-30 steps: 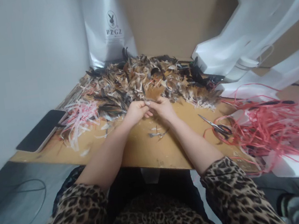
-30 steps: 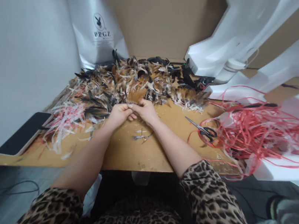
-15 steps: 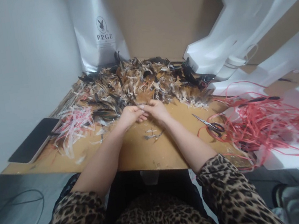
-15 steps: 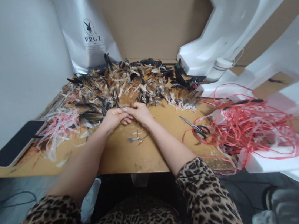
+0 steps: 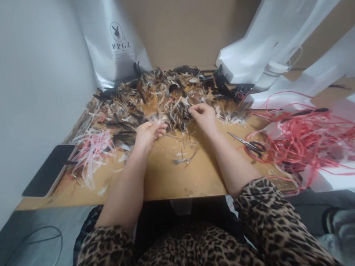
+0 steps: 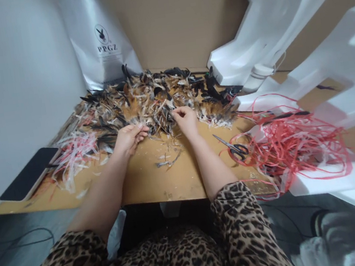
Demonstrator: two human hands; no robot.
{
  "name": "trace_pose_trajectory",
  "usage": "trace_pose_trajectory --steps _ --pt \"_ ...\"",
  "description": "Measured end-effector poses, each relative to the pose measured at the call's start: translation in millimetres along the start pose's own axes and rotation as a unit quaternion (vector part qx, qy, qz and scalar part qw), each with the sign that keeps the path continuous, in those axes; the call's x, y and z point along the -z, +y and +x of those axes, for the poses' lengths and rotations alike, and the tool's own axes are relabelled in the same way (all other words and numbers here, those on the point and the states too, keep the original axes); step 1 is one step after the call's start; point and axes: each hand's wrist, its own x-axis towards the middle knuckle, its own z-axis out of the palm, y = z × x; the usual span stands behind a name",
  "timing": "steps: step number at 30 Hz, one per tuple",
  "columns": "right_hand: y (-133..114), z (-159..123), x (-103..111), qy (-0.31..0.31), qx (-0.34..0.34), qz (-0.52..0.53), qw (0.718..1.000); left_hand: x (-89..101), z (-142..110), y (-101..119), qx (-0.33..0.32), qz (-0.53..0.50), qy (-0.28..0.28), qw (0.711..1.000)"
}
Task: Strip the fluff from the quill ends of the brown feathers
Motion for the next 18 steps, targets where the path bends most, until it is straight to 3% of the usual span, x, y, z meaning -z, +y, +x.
trace_pose_trajectory --steps 3,9,12,18 --pt "-2.4 -4.9 -7.4 -0.01 0.059 -0.062 0.996 1.1 1.7 0.2 0.002 -0.014 0.004 1.0" --pt "-19.2 3.8 -12.8 -0.04 0.113 -0.2 0.972 3.2 4.2 -1.1 0.004 -0.024 0.01 1.0" --pt "-30.5 18.7 -13.1 -0.065 0.162 -0.31 0.935 3.1 2.8 -0.1 0.006 -0.023 0.009 1.0" --pt "-44.9 42.8 -15.7 -0.182 0.282 -0.462 0.821 3.5 2.3 0.4 0.009 -0.021 0.006 1.0"
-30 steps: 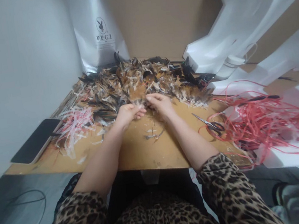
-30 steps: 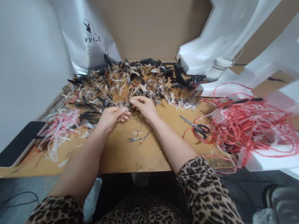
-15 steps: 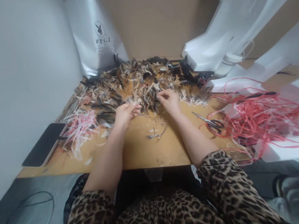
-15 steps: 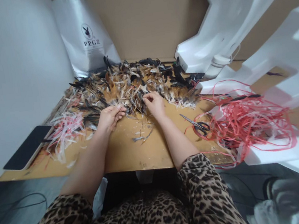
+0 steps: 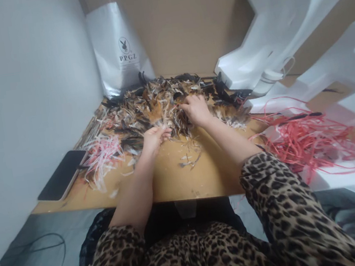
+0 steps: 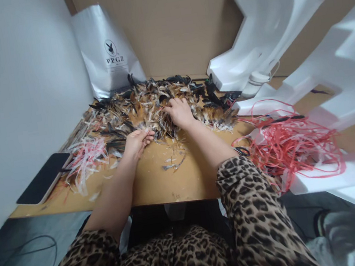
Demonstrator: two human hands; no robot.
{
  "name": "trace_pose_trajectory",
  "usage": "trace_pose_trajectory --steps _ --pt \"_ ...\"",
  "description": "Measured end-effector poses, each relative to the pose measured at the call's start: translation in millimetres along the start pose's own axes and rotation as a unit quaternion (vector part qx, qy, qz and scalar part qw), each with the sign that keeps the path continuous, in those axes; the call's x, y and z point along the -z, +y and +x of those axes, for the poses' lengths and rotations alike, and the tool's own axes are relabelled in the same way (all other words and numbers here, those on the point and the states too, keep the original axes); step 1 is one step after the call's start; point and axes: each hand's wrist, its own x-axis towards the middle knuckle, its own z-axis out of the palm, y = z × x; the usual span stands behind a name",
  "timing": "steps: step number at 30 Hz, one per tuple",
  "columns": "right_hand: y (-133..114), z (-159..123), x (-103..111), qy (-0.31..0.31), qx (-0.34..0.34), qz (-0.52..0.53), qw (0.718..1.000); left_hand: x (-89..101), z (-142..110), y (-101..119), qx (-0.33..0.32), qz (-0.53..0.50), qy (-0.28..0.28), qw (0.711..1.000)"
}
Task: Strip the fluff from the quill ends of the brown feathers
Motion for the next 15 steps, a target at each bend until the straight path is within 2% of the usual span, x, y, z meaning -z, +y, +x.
trace_pose_trajectory --steps 3,5,8,10,12,13,15 --pt "-0.8 7.1 -2.1 -0.04 0.05 -0.042 0.997 1.2 2.1 -2.4 0.002 -0.001 -0.012 1.0" --pt "-1.8 10.3 -5.3 -0.054 0.056 -0.05 0.996 1.4 2.7 -2.9 0.002 -0.005 -0.014 1.0" --pt "-2.8 10.8 -6.4 -0.036 0.008 -0.007 0.999 0.3 1.1 -0.4 0.004 -0.009 -0.008 1.0" --pt "-3.9 6.1 -2.4 0.016 -0.061 0.081 0.995 -1.3 -1.0 2.6 0.01 -0.009 -0.001 1.0" --pt "-6.7 -3.3 3.9 0.079 -0.144 0.223 0.961 -3.2 -3.0 5.1 0.021 -0.014 0.001 1.0" --pt "-9.0 -9.4 7.0 0.095 -0.182 0.312 0.928 -4.2 -3.8 5.9 0.028 -0.019 -0.001 0.999" --pt "-15.3 -22.5 10.9 0.074 -0.245 0.501 0.827 -5.7 -4.9 6.0 0.043 -0.033 -0.013 0.998"
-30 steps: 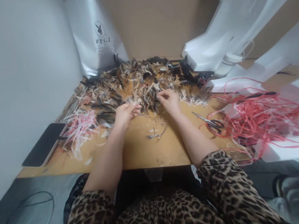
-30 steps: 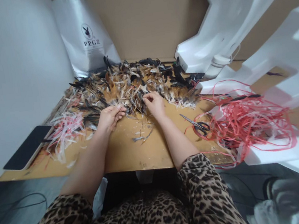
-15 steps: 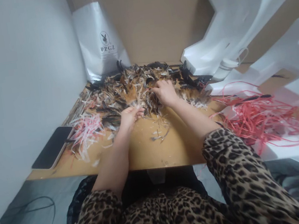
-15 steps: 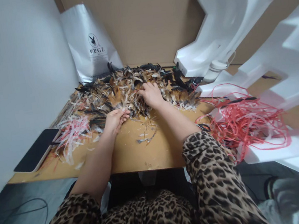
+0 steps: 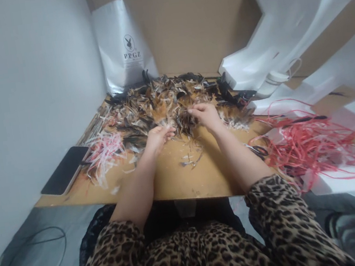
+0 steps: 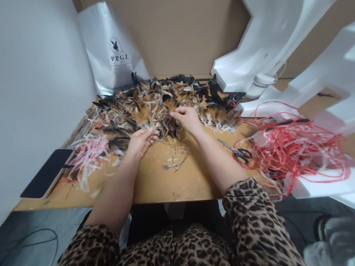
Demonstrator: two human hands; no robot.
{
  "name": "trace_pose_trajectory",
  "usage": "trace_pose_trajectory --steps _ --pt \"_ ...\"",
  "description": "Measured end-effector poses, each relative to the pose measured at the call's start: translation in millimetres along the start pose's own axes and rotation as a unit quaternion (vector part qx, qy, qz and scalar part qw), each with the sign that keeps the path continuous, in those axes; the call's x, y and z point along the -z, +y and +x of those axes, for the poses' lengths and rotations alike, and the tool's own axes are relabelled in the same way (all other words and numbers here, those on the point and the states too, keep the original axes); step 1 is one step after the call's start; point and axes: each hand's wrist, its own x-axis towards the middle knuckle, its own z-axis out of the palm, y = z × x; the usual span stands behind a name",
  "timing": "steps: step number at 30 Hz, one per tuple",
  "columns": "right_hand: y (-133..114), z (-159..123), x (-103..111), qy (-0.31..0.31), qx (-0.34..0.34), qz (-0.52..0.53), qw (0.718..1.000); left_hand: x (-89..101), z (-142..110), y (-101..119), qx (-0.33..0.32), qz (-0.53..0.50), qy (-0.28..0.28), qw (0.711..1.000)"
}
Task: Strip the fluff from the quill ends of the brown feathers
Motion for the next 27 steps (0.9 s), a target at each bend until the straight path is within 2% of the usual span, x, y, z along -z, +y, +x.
trace_pose_trajectory --steps 2,5,8,11,19,27 --pt "0.9 -13.9 -1.7 -0.022 -0.096 0.165 0.981 -0.7 -0.7 -1.1 0.021 -0.016 -0.022 0.999" --pt "5.4 -27.9 -8.6 -0.034 -0.188 0.327 0.926 -0.5 -1.7 -2.4 0.058 -0.038 -0.055 0.996" --pt "11.5 -34.6 -15.3 -0.061 -0.243 0.403 0.88 0.0 -1.9 -2.5 0.082 -0.047 -0.072 0.993" --pt "17.4 -38.4 -17.7 -0.083 -0.269 0.43 0.858 0.7 -0.2 -3.2 0.08 -0.055 -0.083 0.992" --pt "20.2 -41.4 -10.8 -0.103 -0.279 0.463 0.835 1.9 2.1 -5.1 0.069 -0.05 -0.088 0.993" --pt "20.5 -44.7 -19.4 -0.094 -0.27 0.411 0.865 -0.6 -2.0 -6.1 0.046 0.033 -0.102 0.993"
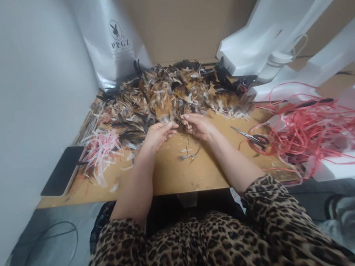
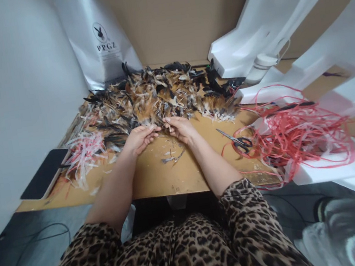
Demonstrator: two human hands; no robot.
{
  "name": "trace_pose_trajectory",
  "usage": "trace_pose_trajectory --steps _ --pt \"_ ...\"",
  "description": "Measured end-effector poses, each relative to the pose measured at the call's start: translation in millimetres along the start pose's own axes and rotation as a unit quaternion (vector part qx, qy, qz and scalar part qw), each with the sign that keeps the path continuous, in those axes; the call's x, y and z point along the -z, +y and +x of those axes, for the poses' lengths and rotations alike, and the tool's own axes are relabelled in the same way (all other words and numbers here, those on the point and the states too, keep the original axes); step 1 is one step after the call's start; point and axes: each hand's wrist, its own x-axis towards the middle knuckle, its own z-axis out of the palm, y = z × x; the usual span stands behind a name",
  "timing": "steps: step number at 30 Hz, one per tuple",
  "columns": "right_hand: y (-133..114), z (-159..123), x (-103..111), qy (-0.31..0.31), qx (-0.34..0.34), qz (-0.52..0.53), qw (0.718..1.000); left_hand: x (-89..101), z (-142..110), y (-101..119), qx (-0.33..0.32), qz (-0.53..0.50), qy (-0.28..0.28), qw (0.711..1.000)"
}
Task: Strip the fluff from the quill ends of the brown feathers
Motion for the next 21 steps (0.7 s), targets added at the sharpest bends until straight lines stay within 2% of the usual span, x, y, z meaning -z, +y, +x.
trace_pose_trajectory --steps 5,11,18,21 --pt "6.6 0.4 -3.4 -0.003 0.008 -0.014 1.0 -1.5 -1.1 -0.8 0.012 0.033 -0.019 0.999" --pt "12.8 2.4 -5.0 -0.011 0.009 -0.038 0.999 -1.6 1.8 -4.6 0.02 0.022 -0.015 0.999" --pt "6.2 0.5 -7.7 0.016 -0.002 0.011 1.0 -0.5 5.6 -3.5 0.006 -0.051 0.035 0.998" --pt "4.9 -1.1 -10.3 0.027 -0.01 0.02 0.999 -1.5 5.7 -2.3 0.005 -0.067 0.04 0.997"
